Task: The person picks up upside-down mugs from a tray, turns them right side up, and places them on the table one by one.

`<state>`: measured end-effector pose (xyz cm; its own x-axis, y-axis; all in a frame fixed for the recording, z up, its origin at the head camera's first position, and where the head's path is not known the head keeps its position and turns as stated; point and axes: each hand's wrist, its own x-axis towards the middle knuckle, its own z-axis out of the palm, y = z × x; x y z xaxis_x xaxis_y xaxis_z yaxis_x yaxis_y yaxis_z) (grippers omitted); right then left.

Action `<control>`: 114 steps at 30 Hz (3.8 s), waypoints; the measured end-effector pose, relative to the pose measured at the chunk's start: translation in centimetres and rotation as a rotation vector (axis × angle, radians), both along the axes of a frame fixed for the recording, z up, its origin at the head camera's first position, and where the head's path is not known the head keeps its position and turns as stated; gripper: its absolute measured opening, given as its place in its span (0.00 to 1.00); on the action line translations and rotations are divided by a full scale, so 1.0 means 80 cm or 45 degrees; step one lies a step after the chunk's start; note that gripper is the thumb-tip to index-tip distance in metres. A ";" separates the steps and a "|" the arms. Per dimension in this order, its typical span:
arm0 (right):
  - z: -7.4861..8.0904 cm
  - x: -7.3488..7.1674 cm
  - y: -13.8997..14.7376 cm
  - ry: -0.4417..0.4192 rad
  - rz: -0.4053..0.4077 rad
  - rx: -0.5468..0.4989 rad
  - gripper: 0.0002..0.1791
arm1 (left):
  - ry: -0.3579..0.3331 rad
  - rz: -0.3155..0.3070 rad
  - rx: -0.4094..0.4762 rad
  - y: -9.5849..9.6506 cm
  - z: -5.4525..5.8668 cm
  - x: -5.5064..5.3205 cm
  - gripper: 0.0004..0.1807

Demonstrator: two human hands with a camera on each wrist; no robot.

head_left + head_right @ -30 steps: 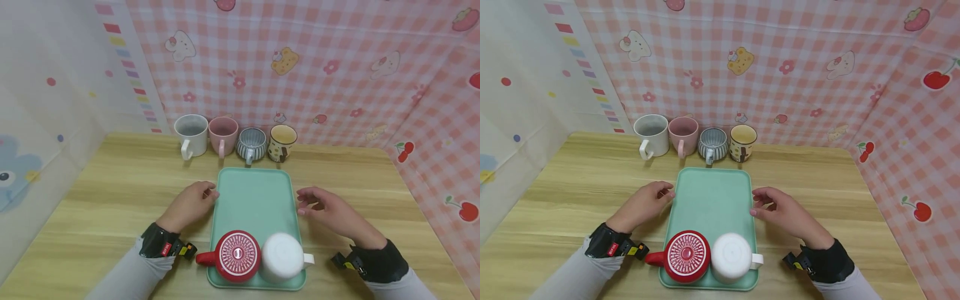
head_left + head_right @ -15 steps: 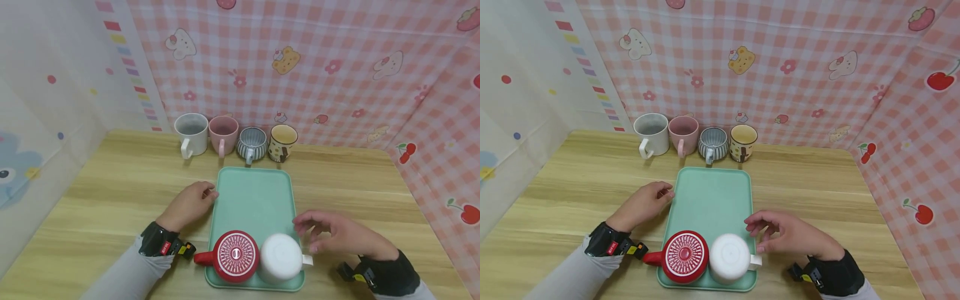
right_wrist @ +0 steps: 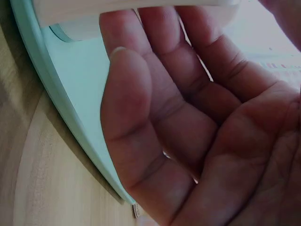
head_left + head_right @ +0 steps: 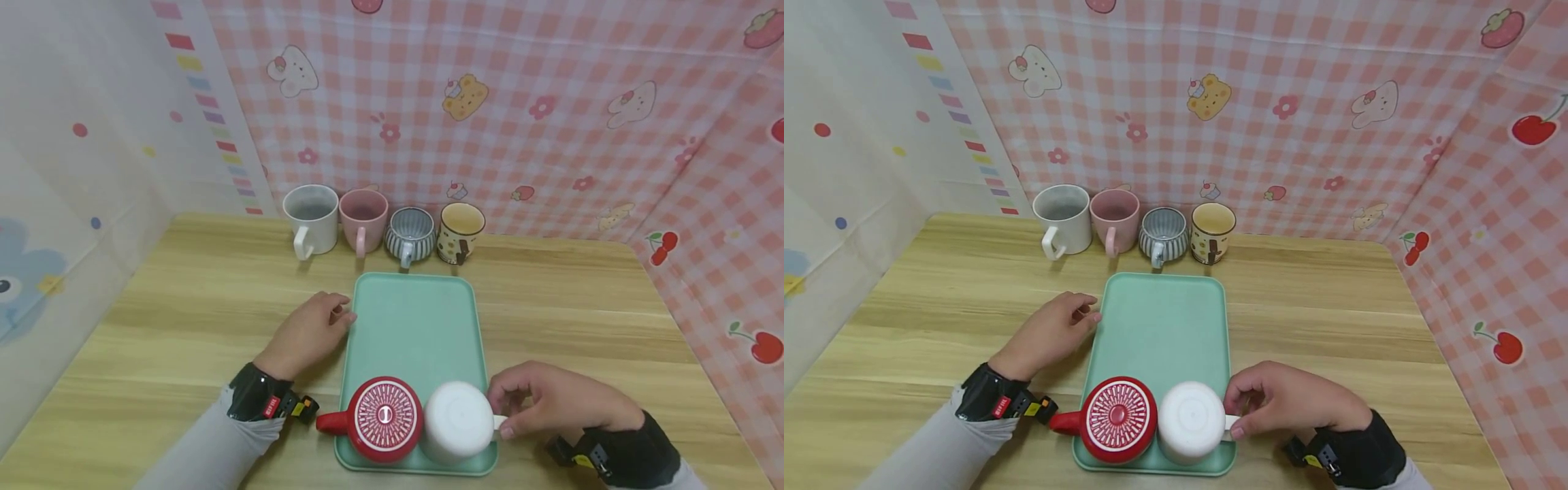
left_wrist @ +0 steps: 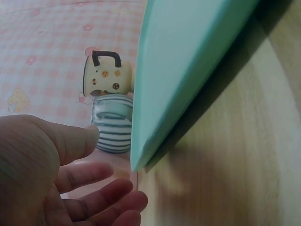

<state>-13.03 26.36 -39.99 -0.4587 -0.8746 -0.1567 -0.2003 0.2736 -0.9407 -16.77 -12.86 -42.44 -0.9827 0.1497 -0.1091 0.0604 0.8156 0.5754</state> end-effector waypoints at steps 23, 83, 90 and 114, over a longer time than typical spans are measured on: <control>-0.011 0.002 -0.010 0.035 0.030 -0.103 0.02 | 0.212 0.010 -0.130 -0.004 0.005 -0.002 0.25; 0.027 -0.071 -0.064 -0.410 -0.820 -0.737 0.15 | 0.187 -0.014 -0.099 0.004 -0.002 -0.001 0.24; 0.020 -0.080 -0.086 -0.617 -0.894 -0.904 0.15 | 0.194 -0.018 -0.093 0.003 0.000 -0.001 0.24; 0.009 -0.080 -0.117 -0.931 -0.804 -1.111 0.15 | -0.007 -0.387 0.278 0.039 0.060 -0.018 0.24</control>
